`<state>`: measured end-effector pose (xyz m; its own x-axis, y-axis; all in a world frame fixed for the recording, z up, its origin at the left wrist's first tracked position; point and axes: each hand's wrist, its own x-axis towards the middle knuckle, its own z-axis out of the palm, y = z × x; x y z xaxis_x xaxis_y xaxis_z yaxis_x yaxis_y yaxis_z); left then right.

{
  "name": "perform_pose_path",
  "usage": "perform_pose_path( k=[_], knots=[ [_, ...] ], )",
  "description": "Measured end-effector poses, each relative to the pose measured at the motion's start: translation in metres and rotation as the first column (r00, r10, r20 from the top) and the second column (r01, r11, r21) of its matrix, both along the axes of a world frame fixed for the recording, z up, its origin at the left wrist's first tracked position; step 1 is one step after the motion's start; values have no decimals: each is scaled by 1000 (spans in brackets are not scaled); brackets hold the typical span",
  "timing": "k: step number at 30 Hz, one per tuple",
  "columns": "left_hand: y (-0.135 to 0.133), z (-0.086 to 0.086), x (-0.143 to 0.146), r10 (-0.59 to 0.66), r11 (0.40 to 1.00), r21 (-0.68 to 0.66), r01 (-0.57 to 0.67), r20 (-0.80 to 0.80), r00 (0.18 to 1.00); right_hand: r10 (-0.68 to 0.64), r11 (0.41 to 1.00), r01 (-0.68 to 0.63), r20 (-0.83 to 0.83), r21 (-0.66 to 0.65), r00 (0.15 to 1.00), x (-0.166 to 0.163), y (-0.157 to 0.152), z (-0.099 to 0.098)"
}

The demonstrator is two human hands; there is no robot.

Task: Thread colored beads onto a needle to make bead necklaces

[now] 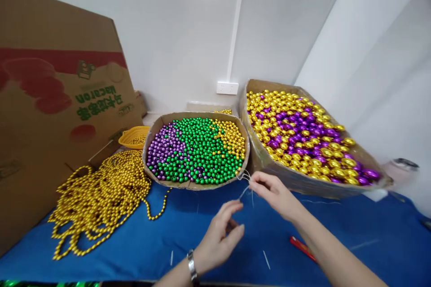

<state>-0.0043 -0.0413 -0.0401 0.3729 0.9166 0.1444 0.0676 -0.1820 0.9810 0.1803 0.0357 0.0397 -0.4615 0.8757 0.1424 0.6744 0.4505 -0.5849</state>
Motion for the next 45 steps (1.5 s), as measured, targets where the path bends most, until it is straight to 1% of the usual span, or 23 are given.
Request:
perform_pose_path(
  k=[1,3,5,6,8,10,13,16,18,19,21,22,23,24,25,27,29,31,34,37,40,42,45],
  knots=[
    [3,1,10,-40,999,-20,41,58,998,-39,998,31,-154,-49,987,6,-17,-3],
    [7,2,30,-201,972,-89,218,168,965,-166,980,99,-438,-172,883,14,-47,-14],
    [6,0,47,-329,914,-162,372,241,913,-333,936,176,-609,-304,720,20,-71,-27],
    [5,-3,54,-358,896,-188,403,234,904,-417,904,203,-667,-378,617,23,-80,-34],
    [0,-10,59,-363,905,-193,380,117,924,-547,836,210,-739,-507,393,30,-95,-48],
    [-3,-18,56,-354,932,-116,343,-83,932,-610,792,200,-759,-577,227,42,-107,-59],
    [-2,-31,40,-332,922,71,381,-363,871,-643,758,222,-760,-613,93,70,-128,-75],
    [5,-43,20,-240,906,176,386,-536,809,-694,696,257,-720,-671,-1,107,-159,-96],
    [11,-48,8,-167,912,210,352,-594,787,-753,629,333,-657,-703,34,135,-184,-115],
    [13,-50,3,-137,915,223,335,-611,780,-784,593,401,-614,-698,93,150,-196,-126],
    [18,-52,-5,-91,921,241,305,-629,772,-859,508,606,-413,-611,303,176,-217,-147],
    [19,-53,-9,-72,923,248,295,-640,765,-867,494,704,-237,-510,437,187,-225,-156],
    [21,-54,-12,-46,922,263,286,-657,752,-834,521,760,-40,-388,551,196,-231,-164],
    [23,-55,-15,-13,917,285,280,-680,733,-779,561,773,126,-297,614,203,-235,-171],
    [25,-57,-18,26,908,313,279,-706,708,-724,598,767,252,-234,642,207,-236,-175],
    [30,-59,-25,117,883,376,282,-757,643,-658,646,741,358,-185,663,206,-232,-178],
    [36,-61,-33,220,857,438,270,-787,577,-621,691,705,369,-159,691,194,-222,-177],
    [42,-61,-42,324,834,499,235,-788,523,-556,766,629,356,-129,751,172,-210,-173],
    [49,-61,-52,416,806,557,199,-773,479,-449,866,494,312,-79,837,130,-193,-167],
    [49,-62,-54,402,818,536,209,-792,460,-378,915,403,295,-28,878,94,-178,-162],
    [41,-60,-53,350,852,485,197,-807,476,-362,928,372,307,30,880,72,-167,-162],
    [31,-56,-55,257,876,431,216,-796,548,-360,932,356,308,71,881,66,-162,-164],
    [21,-52,-67,62,904,330,273,-731,679,-324,945,295,294,139,899,69,-157,-174]
  ],
)
